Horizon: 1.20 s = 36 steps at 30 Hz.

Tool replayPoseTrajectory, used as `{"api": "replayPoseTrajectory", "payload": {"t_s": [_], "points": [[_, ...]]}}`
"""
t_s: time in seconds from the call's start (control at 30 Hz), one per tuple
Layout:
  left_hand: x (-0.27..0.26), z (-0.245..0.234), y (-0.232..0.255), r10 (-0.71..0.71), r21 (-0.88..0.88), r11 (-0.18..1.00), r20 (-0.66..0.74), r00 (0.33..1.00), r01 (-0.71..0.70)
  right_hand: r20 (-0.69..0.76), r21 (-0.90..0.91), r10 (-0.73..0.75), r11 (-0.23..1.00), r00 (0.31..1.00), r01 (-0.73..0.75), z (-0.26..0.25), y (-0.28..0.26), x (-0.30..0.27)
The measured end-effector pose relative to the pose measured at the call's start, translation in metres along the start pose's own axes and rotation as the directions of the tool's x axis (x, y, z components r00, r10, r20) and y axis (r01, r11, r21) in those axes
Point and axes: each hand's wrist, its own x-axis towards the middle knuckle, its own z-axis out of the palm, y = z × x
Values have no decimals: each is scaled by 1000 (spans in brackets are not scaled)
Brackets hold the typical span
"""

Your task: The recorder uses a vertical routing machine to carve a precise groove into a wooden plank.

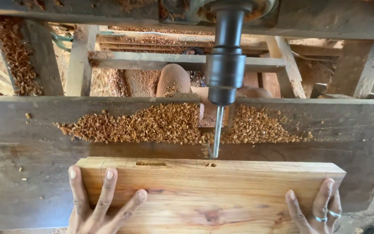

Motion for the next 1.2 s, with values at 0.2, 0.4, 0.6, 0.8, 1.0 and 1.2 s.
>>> {"api": "replayPoseTrajectory", "payload": {"t_s": [0.2,0.4,0.6,0.8,1.0,1.2], "points": [[20,-11,-11,-249,-171,961,-194,949,217,-66,-149,-45,988,997,35,15,0,1],[6,3,-17,-202,-178,967,-92,975,183,-127,-136,-57,990,990,39,18,-3,17],[11,4,-18,-259,-199,951,-101,961,235,-101,-190,-82,980,991,61,20,3,14],[8,9,-18,-265,-147,958,-108,958,248,-89,-106,-66,993,994,57,13,-2,25],[13,3,-17,-284,-106,955,-75,956,276,-75,-176,-99,981,992,85,14,5,27],[17,2,-24,-284,-209,944,-117,952,256,-67,-244,-207,952,976,185,20,13,29]]}}
